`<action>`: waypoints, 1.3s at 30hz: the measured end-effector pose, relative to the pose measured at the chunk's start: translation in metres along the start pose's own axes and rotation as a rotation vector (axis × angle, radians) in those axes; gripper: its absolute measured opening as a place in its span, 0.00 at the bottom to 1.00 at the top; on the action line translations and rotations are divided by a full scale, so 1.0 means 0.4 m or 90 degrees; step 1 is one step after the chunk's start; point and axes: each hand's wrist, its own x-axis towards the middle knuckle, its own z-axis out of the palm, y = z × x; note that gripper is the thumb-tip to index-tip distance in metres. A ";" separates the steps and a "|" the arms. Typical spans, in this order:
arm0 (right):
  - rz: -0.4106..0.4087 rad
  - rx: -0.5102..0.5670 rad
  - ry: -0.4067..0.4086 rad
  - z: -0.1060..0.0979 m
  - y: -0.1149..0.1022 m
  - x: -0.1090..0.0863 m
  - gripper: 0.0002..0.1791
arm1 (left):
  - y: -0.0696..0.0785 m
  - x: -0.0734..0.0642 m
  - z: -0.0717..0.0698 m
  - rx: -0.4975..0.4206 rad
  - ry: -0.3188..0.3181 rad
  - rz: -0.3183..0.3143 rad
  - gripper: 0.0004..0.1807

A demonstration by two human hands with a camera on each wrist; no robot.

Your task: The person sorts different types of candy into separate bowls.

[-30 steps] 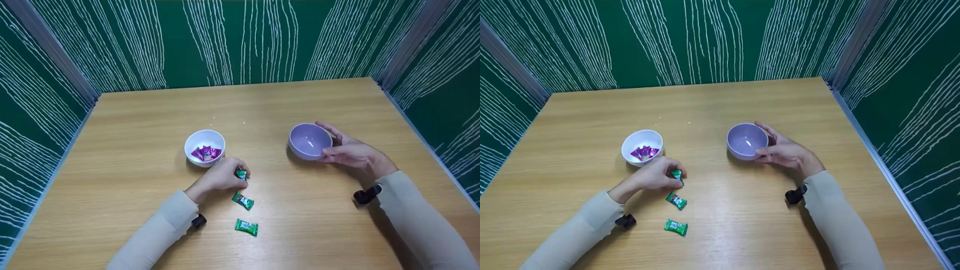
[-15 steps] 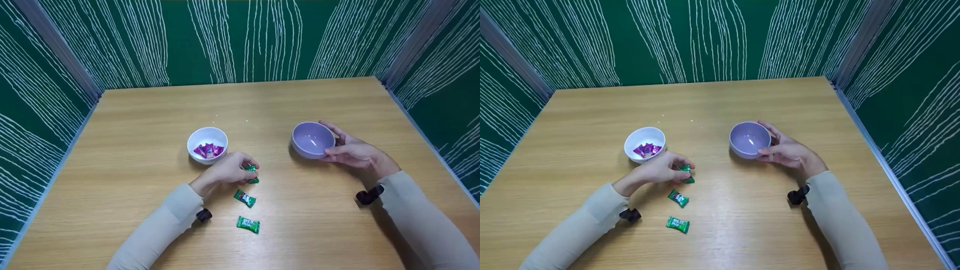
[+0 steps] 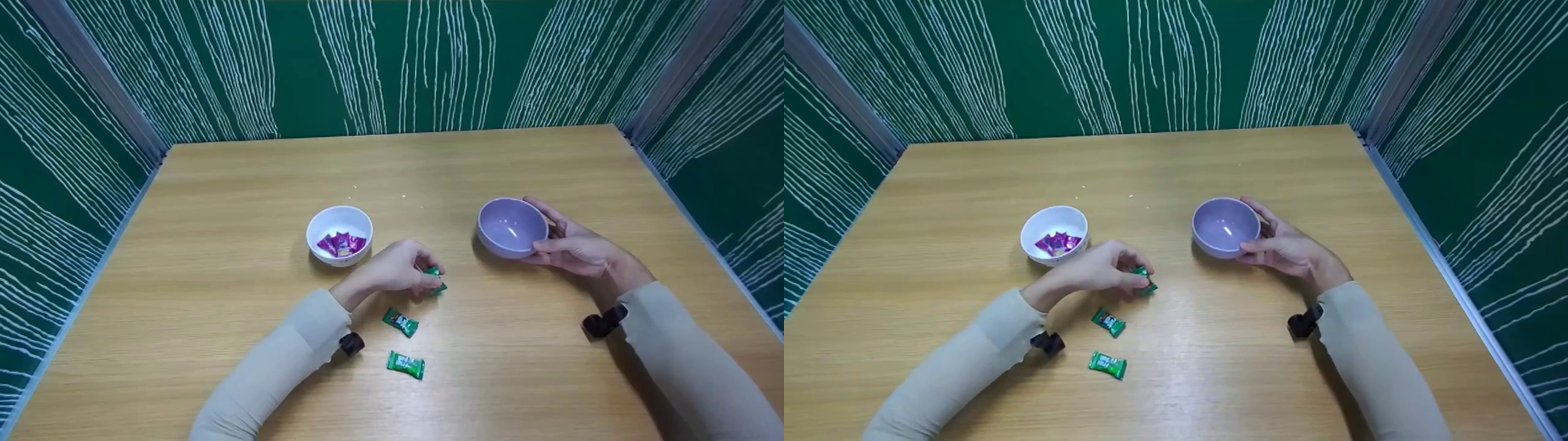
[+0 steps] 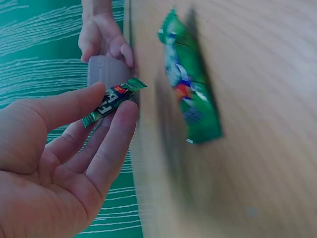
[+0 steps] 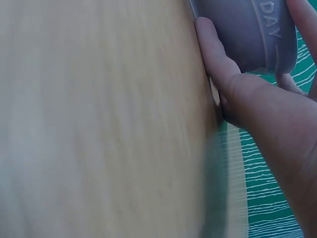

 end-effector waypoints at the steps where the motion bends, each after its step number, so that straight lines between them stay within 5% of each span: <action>1: -0.001 -0.002 0.002 0.000 0.001 -0.001 0.52 | 0.006 0.003 -0.001 -0.003 -0.001 0.002 0.12; 14: -0.008 -0.006 0.005 -0.002 0.019 -0.002 0.49 | 0.061 0.050 -0.020 -0.040 0.009 0.015 0.13; 24: -0.004 -0.005 0.032 0.007 0.016 0.001 0.51 | 0.107 0.091 -0.039 -0.059 0.055 0.037 0.10; 39: 0.042 -0.226 0.076 0.021 -0.028 -0.012 0.52 | 0.190 0.148 -0.019 -0.094 0.106 0.036 0.11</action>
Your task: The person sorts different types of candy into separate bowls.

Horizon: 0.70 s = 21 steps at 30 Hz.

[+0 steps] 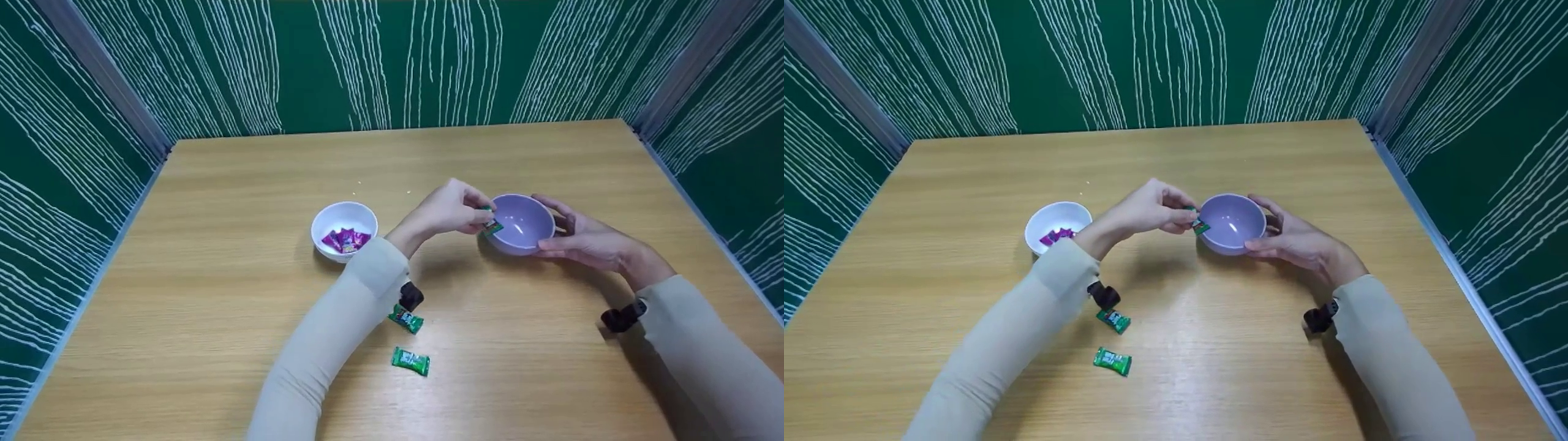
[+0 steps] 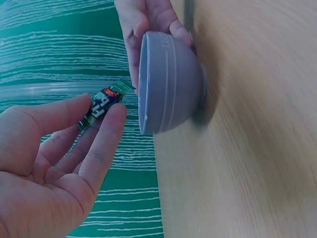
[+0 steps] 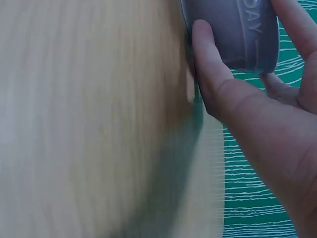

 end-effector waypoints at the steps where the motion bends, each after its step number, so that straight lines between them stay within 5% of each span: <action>1: -0.001 -0.010 0.000 -0.001 -0.001 0.000 0.52 | 0.004 0.003 0.004 -0.003 0.003 -0.004 0.11; 9: -0.004 -0.052 0.019 -0.006 -0.003 -0.001 0.51 | 0.033 0.036 0.050 -0.012 0.061 -0.022 0.10; 16: -0.001 -0.046 0.033 -0.001 -0.002 0.005 0.49 | 0.025 0.064 0.090 -0.036 0.145 -0.066 0.04; 21: 0.003 -0.031 0.028 0.002 0.004 -0.002 0.49 | 0.026 0.080 0.112 -0.056 0.163 -0.096 0.02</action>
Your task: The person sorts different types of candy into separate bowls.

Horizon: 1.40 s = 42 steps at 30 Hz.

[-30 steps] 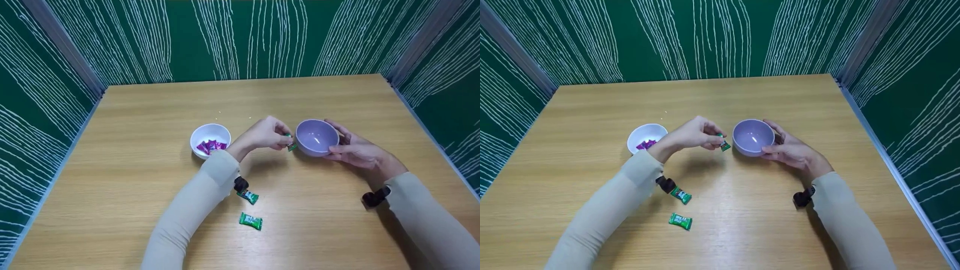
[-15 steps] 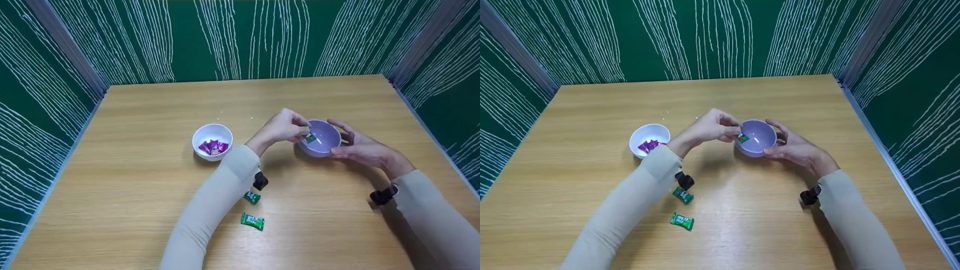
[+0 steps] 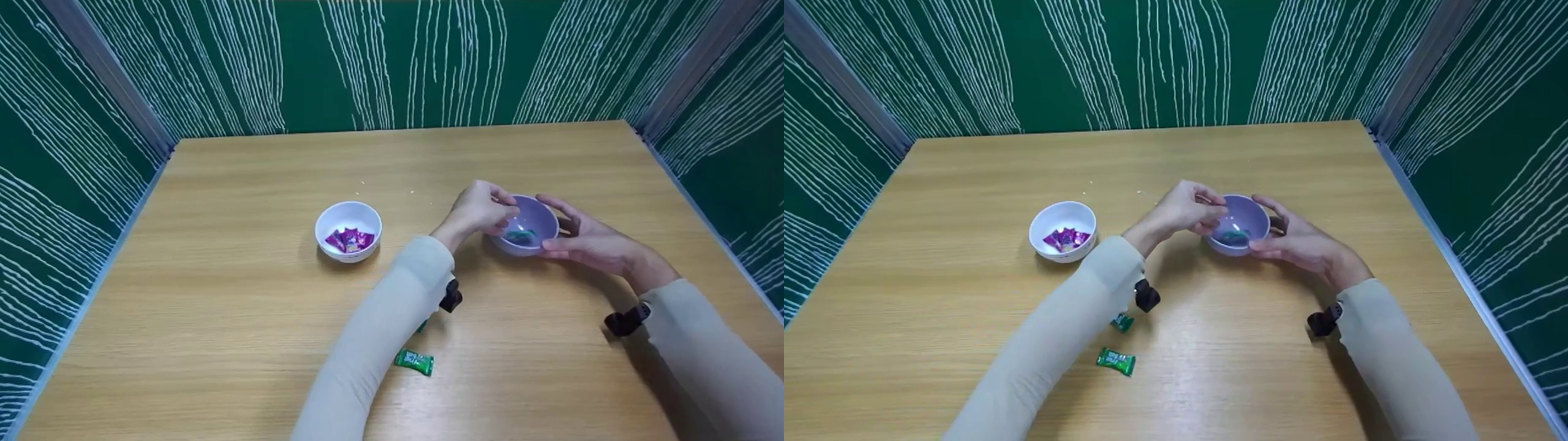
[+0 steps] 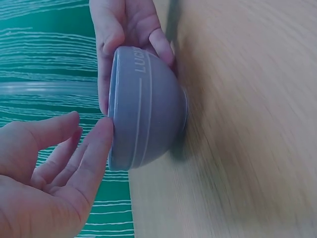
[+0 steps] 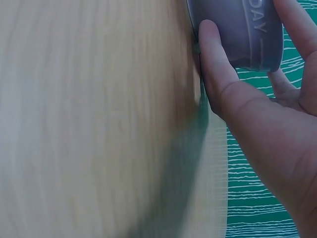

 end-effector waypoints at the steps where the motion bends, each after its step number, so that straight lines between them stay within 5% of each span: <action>1: 0.001 0.003 -0.001 0.000 0.001 -0.002 0.49 | 0.001 0.001 0.003 0.001 0.000 -0.003 0.03; 14: -0.001 0.007 -0.007 -0.001 0.002 -0.003 0.50 | -0.001 -0.019 -0.022 0.022 -0.051 0.014 0.07; 31: 0.002 0.068 -0.018 0.001 0.010 -0.002 0.49 | 0.013 -0.092 -0.101 0.173 -0.201 0.051 0.10; 42: -0.001 0.069 -0.014 -0.001 0.010 -0.003 0.49 | -0.008 -0.148 -0.166 0.296 -0.314 0.133 0.22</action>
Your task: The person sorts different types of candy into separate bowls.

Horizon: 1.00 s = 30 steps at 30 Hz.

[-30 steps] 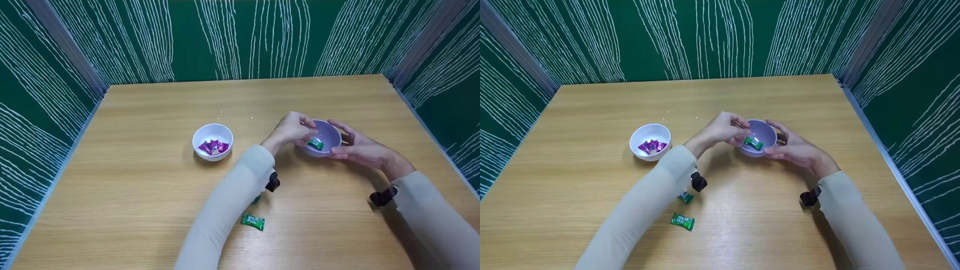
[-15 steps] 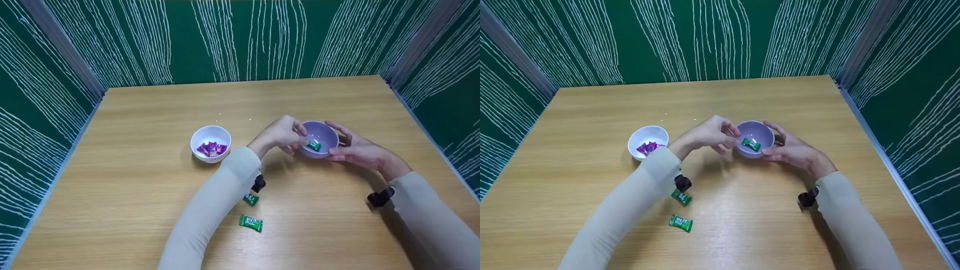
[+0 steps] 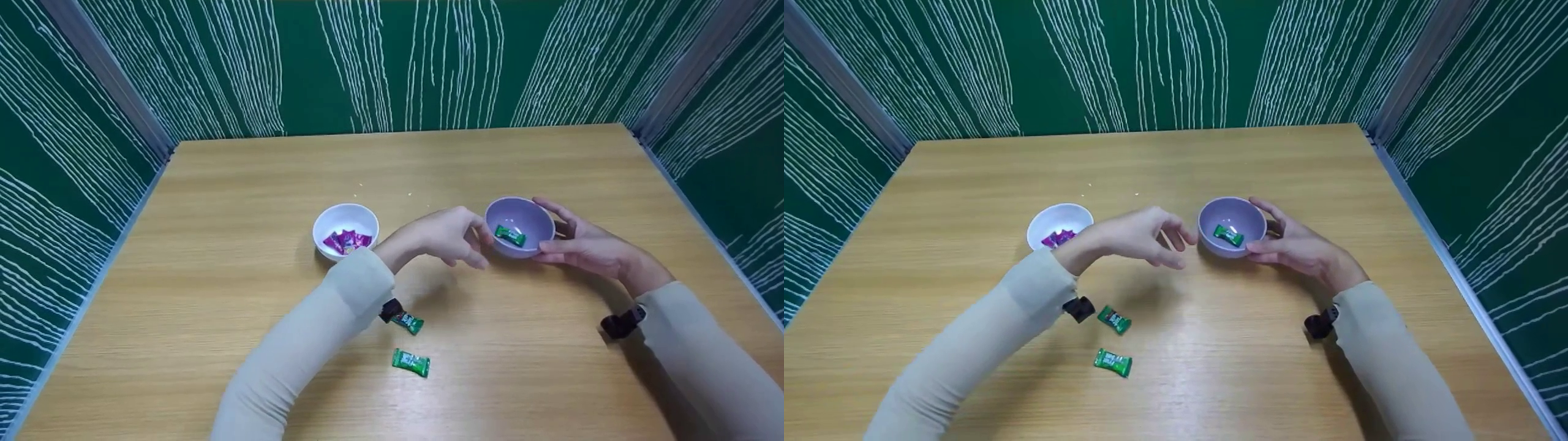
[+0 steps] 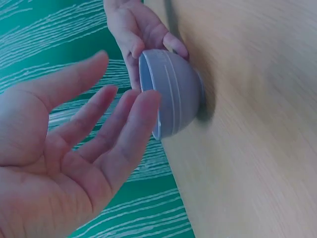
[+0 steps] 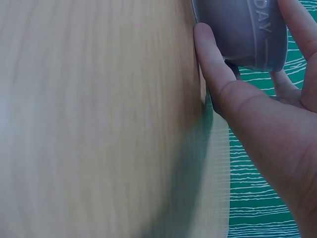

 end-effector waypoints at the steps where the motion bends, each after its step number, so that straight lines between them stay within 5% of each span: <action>1: -0.001 -0.001 0.000 -0.001 0.000 0.000 0.49 | -0.009 -0.006 -0.003 0.016 -0.011 0.004 0.23; 8: -0.009 0.006 -0.012 -0.006 -0.006 0.000 0.49 | -0.089 -0.062 -0.029 0.132 -0.075 0.005 0.32; 13: -0.013 0.005 -0.011 -0.009 -0.010 -0.003 0.49 | -0.146 -0.106 -0.031 0.161 -0.076 -0.033 0.35; 19: -0.003 -0.001 -0.001 -0.010 0.002 -0.015 0.49 | -0.200 -0.132 0.007 0.177 -0.082 -0.035 0.35; 30: -0.013 -0.001 -0.018 -0.006 -0.002 0.000 0.48 | -0.253 -0.147 0.068 0.174 -0.082 0.023 0.27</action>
